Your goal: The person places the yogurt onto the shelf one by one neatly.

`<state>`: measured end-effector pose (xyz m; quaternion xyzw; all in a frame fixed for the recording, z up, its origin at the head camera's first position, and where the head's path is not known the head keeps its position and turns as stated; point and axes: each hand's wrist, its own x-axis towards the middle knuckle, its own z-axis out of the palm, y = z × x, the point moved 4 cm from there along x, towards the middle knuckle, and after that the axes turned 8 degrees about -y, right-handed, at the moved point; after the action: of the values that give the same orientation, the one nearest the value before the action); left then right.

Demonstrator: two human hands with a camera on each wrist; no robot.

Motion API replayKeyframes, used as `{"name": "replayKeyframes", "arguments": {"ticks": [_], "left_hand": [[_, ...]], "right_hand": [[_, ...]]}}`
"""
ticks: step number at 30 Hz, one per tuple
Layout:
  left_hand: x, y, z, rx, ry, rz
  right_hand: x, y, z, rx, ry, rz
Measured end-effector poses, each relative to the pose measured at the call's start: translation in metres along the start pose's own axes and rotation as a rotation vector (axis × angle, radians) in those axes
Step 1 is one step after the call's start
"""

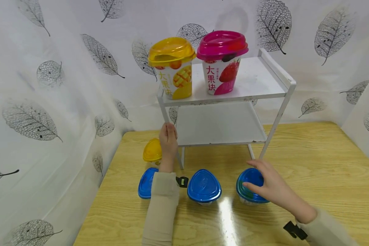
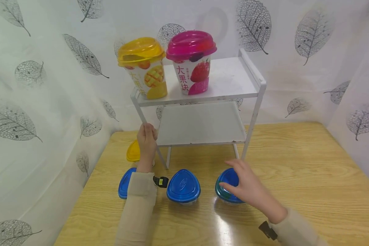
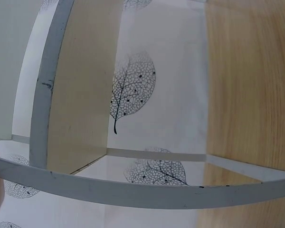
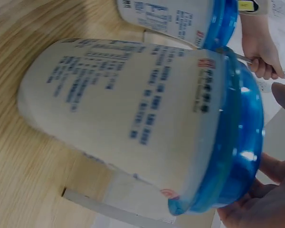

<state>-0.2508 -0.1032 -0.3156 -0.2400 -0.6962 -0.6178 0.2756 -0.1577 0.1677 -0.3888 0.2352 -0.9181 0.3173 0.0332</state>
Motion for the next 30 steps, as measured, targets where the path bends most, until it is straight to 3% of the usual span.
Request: {"name": "replayKeyframes", "arguments": {"ticks": [8,13,20,30], "left_hand": [[0.000,0.001,0.000,0.000,-0.002,0.039],[0.000,0.002,0.000,-0.001,-0.009,0.041],[0.000,0.002,0.001,0.002,-0.007,0.040],[-0.001,-0.001,0.001,0.002,-0.004,0.033]], "right_hand": [[-0.004,0.002,0.010,-0.258,0.047,0.021],[-0.006,0.004,0.012,-0.335,0.066,0.041],[-0.006,0.005,0.012,-0.321,0.042,0.063],[-0.008,0.003,0.010,-0.196,-0.052,0.061]]}}
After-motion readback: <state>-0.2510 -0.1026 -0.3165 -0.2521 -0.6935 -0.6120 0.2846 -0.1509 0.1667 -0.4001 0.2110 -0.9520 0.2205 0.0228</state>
